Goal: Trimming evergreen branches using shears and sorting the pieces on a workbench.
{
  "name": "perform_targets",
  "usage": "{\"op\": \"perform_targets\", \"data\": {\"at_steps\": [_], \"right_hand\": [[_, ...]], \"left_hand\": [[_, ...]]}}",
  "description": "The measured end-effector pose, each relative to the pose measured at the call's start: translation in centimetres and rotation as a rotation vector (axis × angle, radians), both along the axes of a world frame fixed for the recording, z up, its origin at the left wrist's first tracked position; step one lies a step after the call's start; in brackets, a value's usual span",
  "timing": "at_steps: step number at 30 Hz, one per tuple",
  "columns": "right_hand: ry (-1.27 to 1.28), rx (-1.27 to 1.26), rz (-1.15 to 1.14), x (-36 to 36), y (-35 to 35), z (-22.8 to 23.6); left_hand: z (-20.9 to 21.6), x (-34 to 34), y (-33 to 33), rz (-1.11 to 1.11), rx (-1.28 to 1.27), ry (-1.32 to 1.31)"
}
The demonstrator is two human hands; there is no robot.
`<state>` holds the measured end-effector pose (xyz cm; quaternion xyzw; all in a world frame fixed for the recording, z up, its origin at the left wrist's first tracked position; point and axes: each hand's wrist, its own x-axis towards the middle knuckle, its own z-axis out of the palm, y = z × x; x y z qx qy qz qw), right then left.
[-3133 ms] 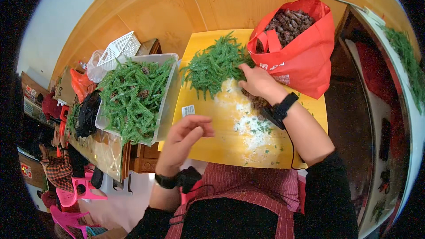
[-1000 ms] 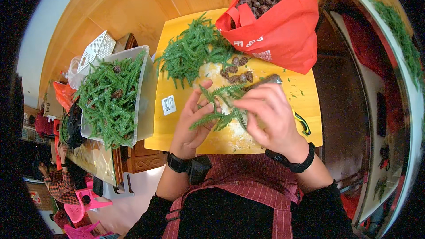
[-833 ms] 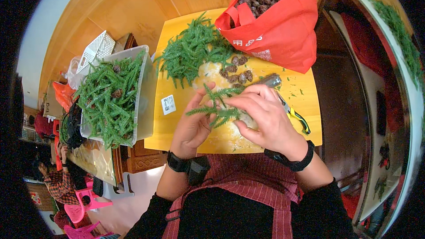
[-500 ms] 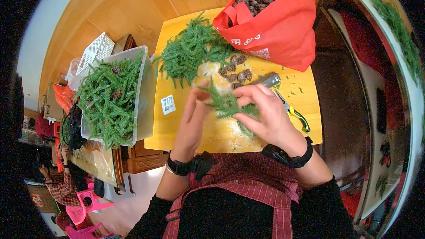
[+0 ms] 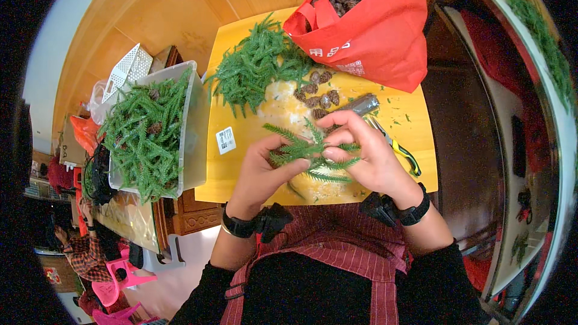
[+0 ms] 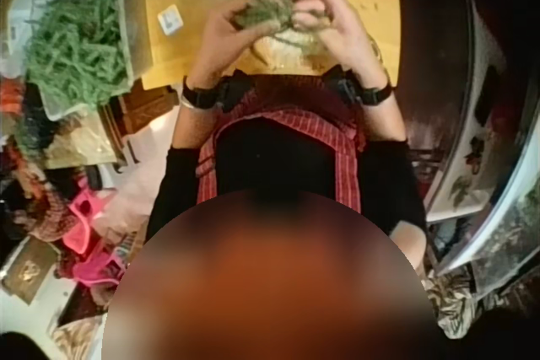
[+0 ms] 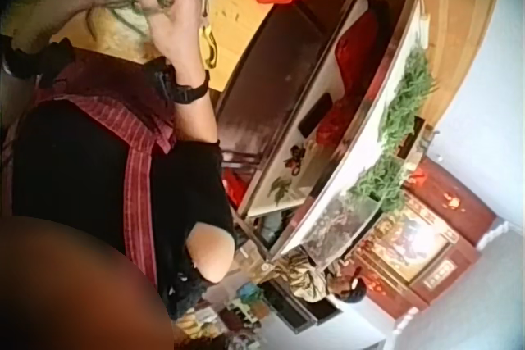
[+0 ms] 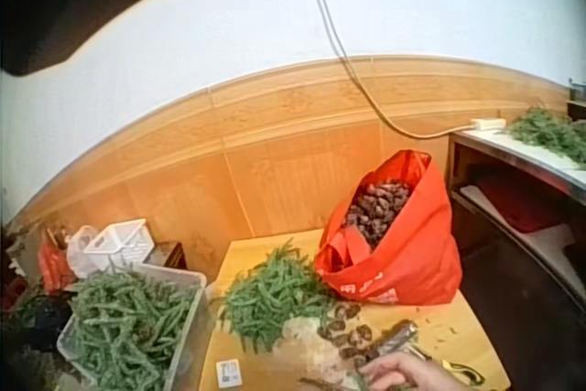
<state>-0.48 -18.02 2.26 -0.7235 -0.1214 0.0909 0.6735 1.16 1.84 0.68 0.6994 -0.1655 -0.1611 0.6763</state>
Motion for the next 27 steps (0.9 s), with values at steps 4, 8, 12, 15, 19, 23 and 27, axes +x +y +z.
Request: {"op": "perform_targets", "data": {"at_steps": [4,8,12,15,19,23,27], "right_hand": [[0.017,0.044,-0.005,-0.1,-0.2,-0.1],[0.062,0.124,-0.017,-0.5,-0.7,-0.7],[0.044,0.157,-0.058,-0.8,-1.2,-1.3],[0.052,0.121,-0.048,-1.0,-1.4,-0.9],[0.027,0.114,-0.042,-1.0,-1.4,-1.4],[-0.031,0.077,-0.051,-1.2,-1.3,-1.4],[-0.064,0.018,-0.054,-1.3,-1.4,-1.2]], "left_hand": [[0.4,-0.2,-0.5,-0.032,-0.235,0.265],[-0.8,0.0,-0.7,-0.093,-0.410,0.395],[-1.2,0.1,-1.0,-0.172,-0.557,0.526],[-1.4,0.4,-1.0,-0.205,-0.580,0.562],[-1.3,0.1,-0.9,-0.204,-0.600,0.548],[-0.7,-0.1,-1.0,-0.252,-0.620,0.513],[-0.6,-0.4,-1.7,-0.053,-0.359,0.405]]}}
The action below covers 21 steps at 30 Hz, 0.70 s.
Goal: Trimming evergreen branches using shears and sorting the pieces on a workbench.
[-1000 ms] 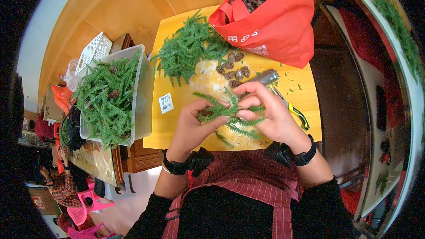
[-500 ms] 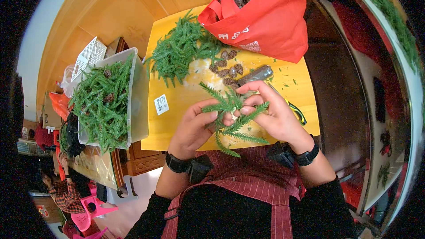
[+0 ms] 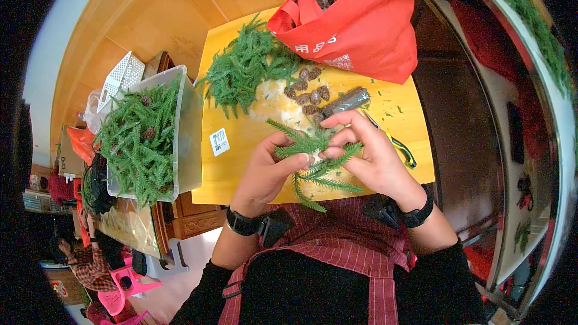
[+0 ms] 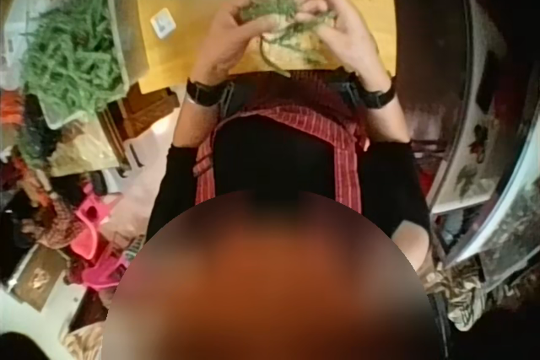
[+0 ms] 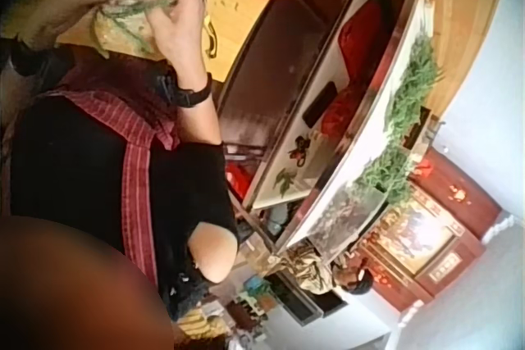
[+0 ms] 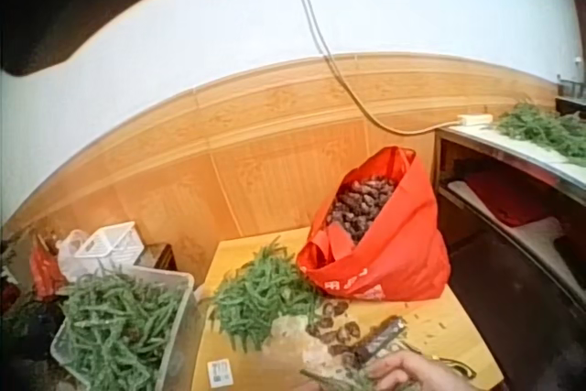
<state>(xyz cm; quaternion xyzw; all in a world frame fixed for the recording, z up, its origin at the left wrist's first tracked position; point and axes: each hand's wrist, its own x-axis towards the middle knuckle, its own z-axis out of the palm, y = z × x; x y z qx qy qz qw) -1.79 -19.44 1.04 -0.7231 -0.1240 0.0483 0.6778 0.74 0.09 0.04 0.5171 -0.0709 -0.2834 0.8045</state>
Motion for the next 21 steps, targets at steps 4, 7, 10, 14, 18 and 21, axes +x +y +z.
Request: {"op": "perform_targets", "data": {"at_steps": [4,7,10,14,18,21], "right_hand": [[0.001,0.001,0.003,-0.1,0.1,0.3],[-0.042,-0.124,-0.028,-0.2,-0.3,0.5],[-0.086,-0.148,-0.204,-0.4,-1.9,-0.3],[-0.172,-0.840,-0.234,-2.0,-5.6,-3.2],[-0.075,-1.082,-0.208,-3.8,-6.5,-4.9],[-0.017,-1.058,-0.279,-4.1,-6.6,-5.4]], "left_hand": [[-0.5,-0.4,-0.1,0.116,0.101,-0.054],[0.5,-0.4,-0.2,0.098,0.204,-0.178],[0.7,-0.5,0.0,0.166,0.288,-0.377],[0.5,-0.6,0.1,0.211,0.298,-0.517],[0.5,0.0,-0.1,0.325,0.474,-0.967],[0.7,0.1,-0.1,0.393,0.563,-1.228]]}}
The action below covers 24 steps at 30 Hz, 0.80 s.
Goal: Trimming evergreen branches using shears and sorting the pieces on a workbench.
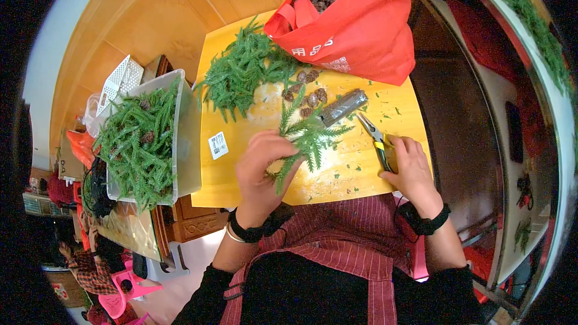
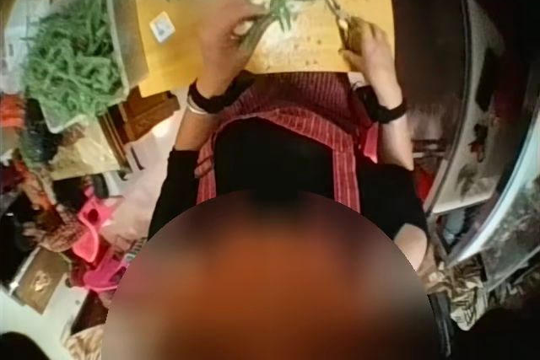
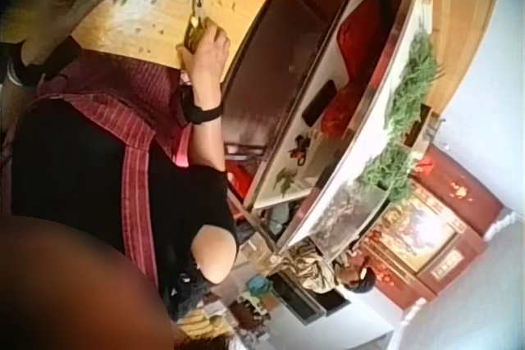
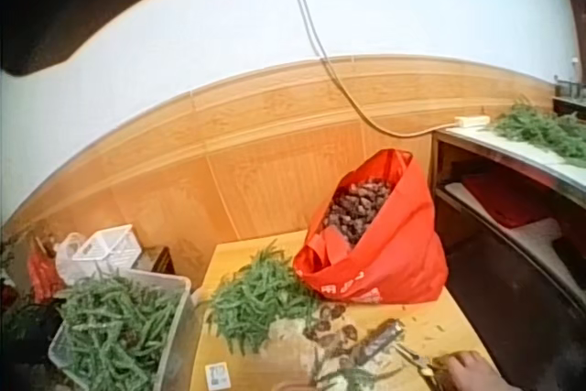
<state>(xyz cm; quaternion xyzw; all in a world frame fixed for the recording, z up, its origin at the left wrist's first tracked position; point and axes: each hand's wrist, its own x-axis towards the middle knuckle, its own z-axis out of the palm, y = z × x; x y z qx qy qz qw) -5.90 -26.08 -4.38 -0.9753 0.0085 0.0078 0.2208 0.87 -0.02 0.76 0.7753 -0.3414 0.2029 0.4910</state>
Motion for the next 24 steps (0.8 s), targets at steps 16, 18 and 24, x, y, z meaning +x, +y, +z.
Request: {"op": "perform_targets", "data": {"at_steps": [16,18,24], "right_hand": [[0.189,0.520,-0.164,-0.7,-2.2,-0.4],[0.365,0.798,-0.249,-1.3,-2.3,0.3],[0.167,1.126,0.128,-2.9,-0.3,4.9]], "left_hand": [[-0.5,0.0,0.3,-0.061,-0.070,-0.006],[-0.3,-0.9,0.0,-0.023,-0.130,0.145],[-0.6,-0.9,0.1,-0.054,-0.259,0.473]]}}
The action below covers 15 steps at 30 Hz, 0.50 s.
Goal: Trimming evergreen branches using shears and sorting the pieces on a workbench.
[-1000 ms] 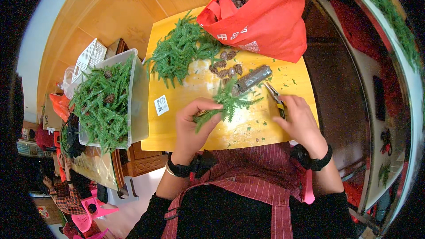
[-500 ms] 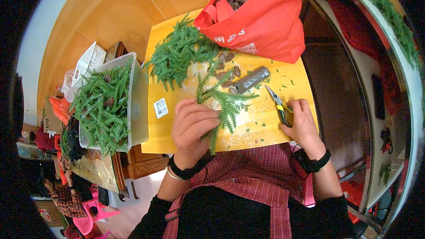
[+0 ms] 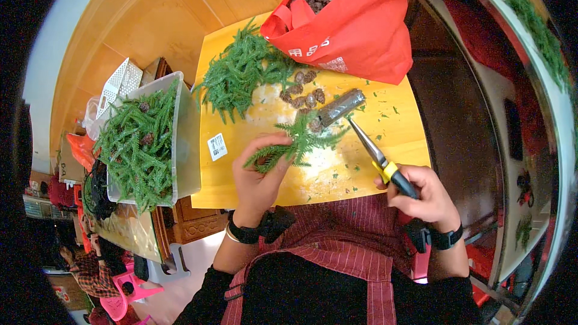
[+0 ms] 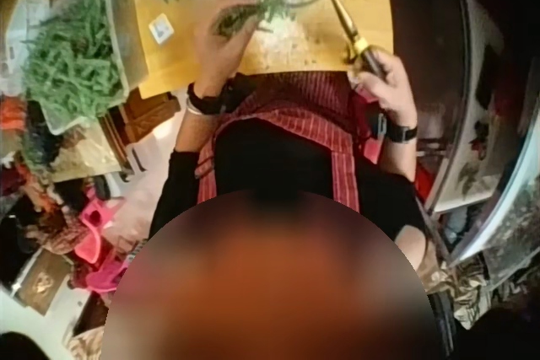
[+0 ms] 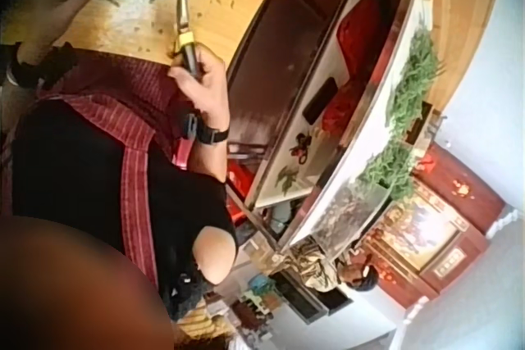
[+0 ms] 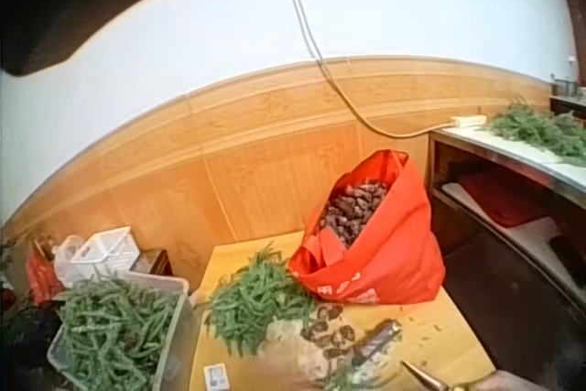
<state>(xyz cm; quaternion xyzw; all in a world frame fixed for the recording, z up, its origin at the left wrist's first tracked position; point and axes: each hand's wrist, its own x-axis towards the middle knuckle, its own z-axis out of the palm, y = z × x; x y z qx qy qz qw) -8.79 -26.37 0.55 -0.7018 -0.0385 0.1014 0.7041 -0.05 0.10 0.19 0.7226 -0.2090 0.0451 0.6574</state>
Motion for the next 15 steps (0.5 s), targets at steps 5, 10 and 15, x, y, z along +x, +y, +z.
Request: {"op": "perform_targets", "data": {"at_steps": [5,10,15], "right_hand": [[-0.327,-0.377,0.085,1.1,1.5,2.6],[-0.387,-0.531,0.082,1.6,1.8,1.7],[-0.426,-0.575,0.082,2.0,2.5,2.6]], "left_hand": [[0.1,0.5,0.0,-0.011,0.081,-0.194],[0.0,0.0,0.0,0.004,0.014,-0.128],[-0.1,0.0,0.0,-0.019,0.003,-0.074]]}}
